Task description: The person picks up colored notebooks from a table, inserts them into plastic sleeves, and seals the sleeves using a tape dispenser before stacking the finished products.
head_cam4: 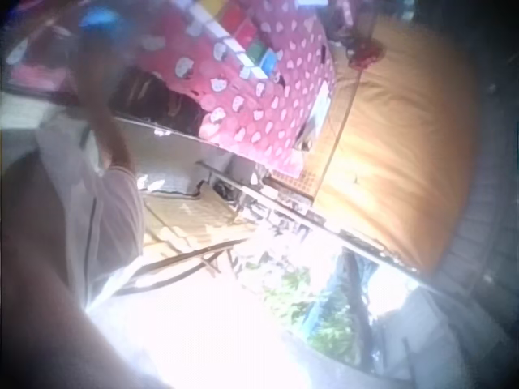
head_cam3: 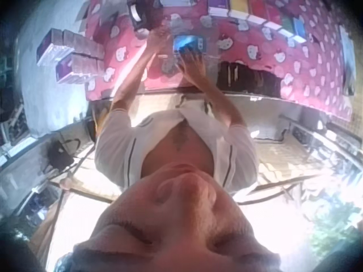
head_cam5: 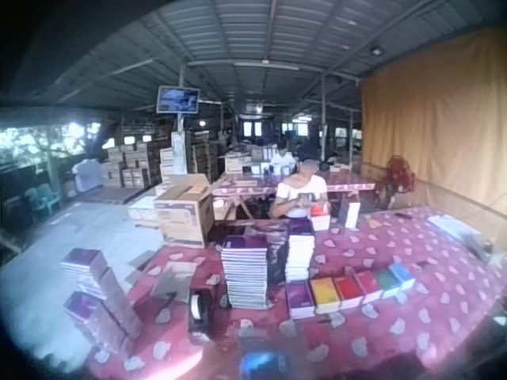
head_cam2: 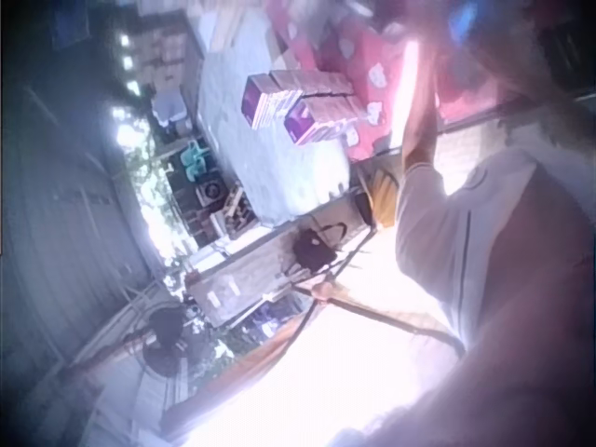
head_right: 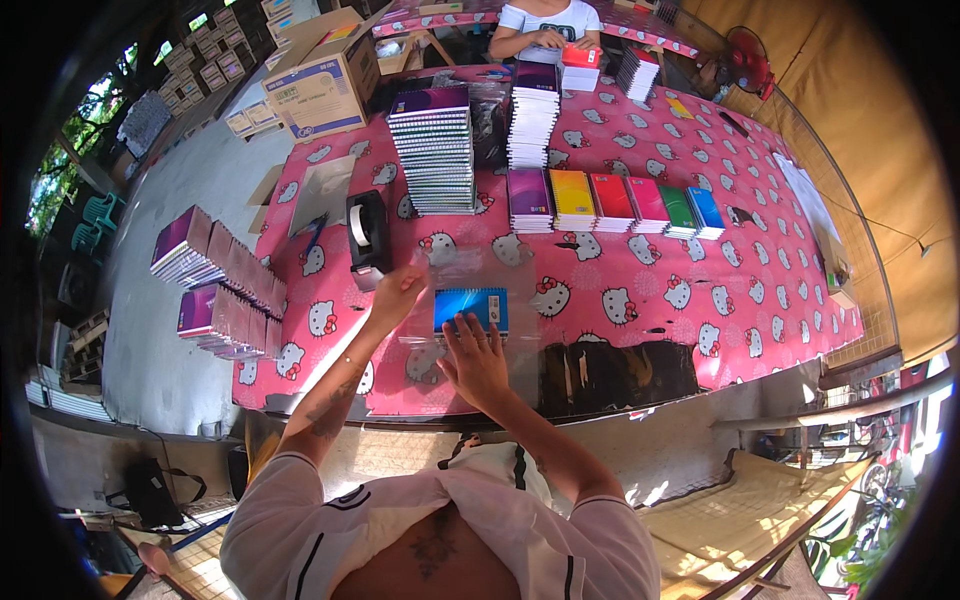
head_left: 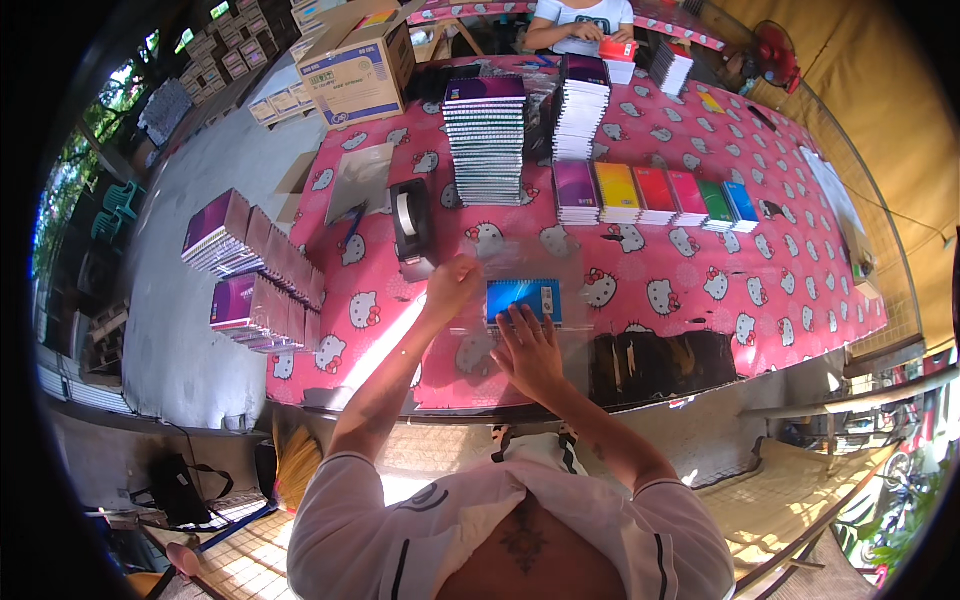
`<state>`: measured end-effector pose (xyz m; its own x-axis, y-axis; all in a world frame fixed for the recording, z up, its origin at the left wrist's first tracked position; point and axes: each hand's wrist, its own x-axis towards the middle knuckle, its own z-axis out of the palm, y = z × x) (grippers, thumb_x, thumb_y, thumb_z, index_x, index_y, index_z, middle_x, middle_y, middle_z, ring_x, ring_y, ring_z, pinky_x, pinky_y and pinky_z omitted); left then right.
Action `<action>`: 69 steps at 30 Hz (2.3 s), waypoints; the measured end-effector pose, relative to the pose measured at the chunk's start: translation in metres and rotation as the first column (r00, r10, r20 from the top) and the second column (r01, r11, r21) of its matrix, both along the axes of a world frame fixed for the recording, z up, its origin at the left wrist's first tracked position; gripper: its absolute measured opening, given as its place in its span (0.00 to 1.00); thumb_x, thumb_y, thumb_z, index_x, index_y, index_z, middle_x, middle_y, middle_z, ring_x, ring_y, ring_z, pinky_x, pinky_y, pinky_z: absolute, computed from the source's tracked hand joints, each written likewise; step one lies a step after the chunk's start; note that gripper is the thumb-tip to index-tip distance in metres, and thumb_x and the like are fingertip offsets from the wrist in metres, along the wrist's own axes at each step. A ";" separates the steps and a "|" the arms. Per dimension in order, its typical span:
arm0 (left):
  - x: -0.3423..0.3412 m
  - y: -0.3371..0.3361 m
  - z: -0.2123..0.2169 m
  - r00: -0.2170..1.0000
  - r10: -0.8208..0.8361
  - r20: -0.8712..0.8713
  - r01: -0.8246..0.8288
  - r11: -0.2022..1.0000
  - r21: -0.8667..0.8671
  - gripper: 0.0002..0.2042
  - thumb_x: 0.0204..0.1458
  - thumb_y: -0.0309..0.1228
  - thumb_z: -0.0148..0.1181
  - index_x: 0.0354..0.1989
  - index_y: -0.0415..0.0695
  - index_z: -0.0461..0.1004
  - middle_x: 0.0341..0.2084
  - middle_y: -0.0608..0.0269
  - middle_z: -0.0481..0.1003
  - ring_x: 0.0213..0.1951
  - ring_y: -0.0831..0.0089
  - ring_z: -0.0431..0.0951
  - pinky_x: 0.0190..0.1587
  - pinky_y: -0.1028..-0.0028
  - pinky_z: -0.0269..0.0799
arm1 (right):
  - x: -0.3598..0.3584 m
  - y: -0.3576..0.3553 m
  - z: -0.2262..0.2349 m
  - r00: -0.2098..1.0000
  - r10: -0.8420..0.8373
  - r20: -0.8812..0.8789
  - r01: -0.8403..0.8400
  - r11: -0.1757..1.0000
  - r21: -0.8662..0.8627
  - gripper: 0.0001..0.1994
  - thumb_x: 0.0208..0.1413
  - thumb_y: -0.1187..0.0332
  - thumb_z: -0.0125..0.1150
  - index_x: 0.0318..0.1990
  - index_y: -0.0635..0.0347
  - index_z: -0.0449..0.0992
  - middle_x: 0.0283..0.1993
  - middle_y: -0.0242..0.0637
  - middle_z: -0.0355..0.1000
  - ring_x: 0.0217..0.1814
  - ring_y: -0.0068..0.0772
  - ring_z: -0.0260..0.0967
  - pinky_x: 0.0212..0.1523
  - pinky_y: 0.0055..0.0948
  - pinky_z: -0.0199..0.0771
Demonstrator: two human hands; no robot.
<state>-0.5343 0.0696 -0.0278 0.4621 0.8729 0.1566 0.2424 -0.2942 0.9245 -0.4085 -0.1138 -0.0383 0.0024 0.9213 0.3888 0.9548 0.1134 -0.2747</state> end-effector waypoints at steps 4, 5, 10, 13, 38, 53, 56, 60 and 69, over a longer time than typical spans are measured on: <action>0.069 0.043 0.005 0.946 -0.117 -0.302 0.233 0.894 0.384 0.09 0.52 0.30 0.63 0.29 0.34 0.79 0.32 0.48 0.80 0.35 0.53 0.82 0.39 0.62 0.77 | 0.002 0.002 -0.003 0.999 -0.009 0.046 0.009 1.000 0.002 0.29 0.55 0.54 0.63 0.64 0.51 0.67 0.69 0.41 0.60 0.72 0.45 0.56 0.68 0.57 0.53; 0.078 0.050 0.001 0.888 -0.105 -0.449 0.316 0.847 0.427 0.09 0.50 0.30 0.63 0.29 0.35 0.79 0.33 0.47 0.80 0.36 0.51 0.81 0.40 0.61 0.77 | 0.001 0.002 -0.002 0.998 -0.013 0.054 0.013 1.000 0.005 0.29 0.56 0.54 0.62 0.64 0.50 0.68 0.69 0.40 0.60 0.72 0.45 0.56 0.68 0.56 0.53; 0.089 0.083 -0.038 0.720 -0.098 -0.687 0.563 0.661 0.496 0.08 0.49 0.32 0.62 0.35 0.42 0.80 0.34 0.53 0.78 0.41 0.53 0.79 0.45 0.56 0.74 | 0.001 0.005 -0.002 0.999 0.009 0.042 -0.011 0.999 0.034 0.28 0.54 0.56 0.64 0.63 0.49 0.70 0.68 0.38 0.62 0.71 0.43 0.57 0.67 0.55 0.54; 0.098 0.073 -0.028 0.741 -0.042 -0.670 0.532 0.645 0.549 0.08 0.49 0.33 0.62 0.36 0.46 0.80 0.35 0.55 0.77 0.42 0.55 0.78 0.48 0.54 0.72 | 0.006 0.004 -0.007 0.999 -0.005 0.041 0.003 0.999 0.054 0.28 0.53 0.56 0.64 0.63 0.49 0.70 0.67 0.37 0.62 0.70 0.42 0.58 0.67 0.55 0.54; 0.090 0.051 -0.016 0.815 0.263 -0.516 0.347 0.492 0.799 0.11 0.50 0.29 0.58 0.42 0.46 0.76 0.35 0.60 0.75 0.44 0.57 0.75 0.48 0.57 0.68 | 0.006 0.002 -0.006 0.999 0.037 0.030 -0.041 0.992 0.121 0.29 0.51 0.57 0.66 0.62 0.49 0.70 0.66 0.38 0.63 0.70 0.41 0.58 0.66 0.55 0.54; 0.032 -0.059 0.012 0.769 0.017 -0.639 0.505 0.596 0.624 0.16 0.47 0.28 0.59 0.45 0.40 0.77 0.48 0.54 0.77 0.52 0.58 0.76 0.59 0.62 0.69 | 0.004 0.004 -0.014 1.000 0.024 0.011 -0.024 0.998 0.054 0.28 0.50 0.58 0.65 0.60 0.55 0.71 0.64 0.42 0.64 0.70 0.45 0.58 0.67 0.61 0.51; 0.039 -0.083 0.001 0.745 0.068 -0.664 0.447 0.688 0.572 0.18 0.49 0.28 0.58 0.49 0.37 0.76 0.50 0.51 0.77 0.53 0.56 0.77 0.56 0.63 0.73 | 0.008 0.009 -0.026 1.000 0.020 0.017 -0.021 0.998 0.055 0.26 0.50 0.60 0.64 0.57 0.58 0.73 0.62 0.47 0.64 0.71 0.47 0.57 0.69 0.64 0.47; 0.034 -0.078 0.015 0.830 -0.151 -0.537 0.298 0.934 0.197 0.21 0.50 0.27 0.58 0.54 0.36 0.73 0.53 0.46 0.75 0.55 0.52 0.76 0.56 0.61 0.73 | 0.006 0.011 -0.023 0.986 0.026 -0.163 -0.024 1.000 0.014 0.29 0.50 0.65 0.63 0.62 0.59 0.66 0.64 0.51 0.61 0.72 0.49 0.54 0.70 0.64 0.44; 0.034 -0.092 -0.018 0.787 0.092 -0.610 0.330 0.773 0.542 0.25 0.54 0.32 0.59 0.60 0.35 0.68 0.61 0.46 0.69 0.63 0.51 0.68 0.65 0.60 0.65 | 0.044 0.006 0.028 0.996 -0.057 -0.065 0.071 0.972 0.226 0.29 0.46 0.72 0.64 0.60 0.58 0.67 0.53 0.44 0.65 0.59 0.43 0.63 0.61 0.52 0.56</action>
<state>-0.4998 -0.0228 -0.0462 0.7333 0.6189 0.2815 0.5756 -0.7855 0.2274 -0.3647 -0.1081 -0.0107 0.0870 0.8058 0.5858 0.9454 0.1186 -0.3036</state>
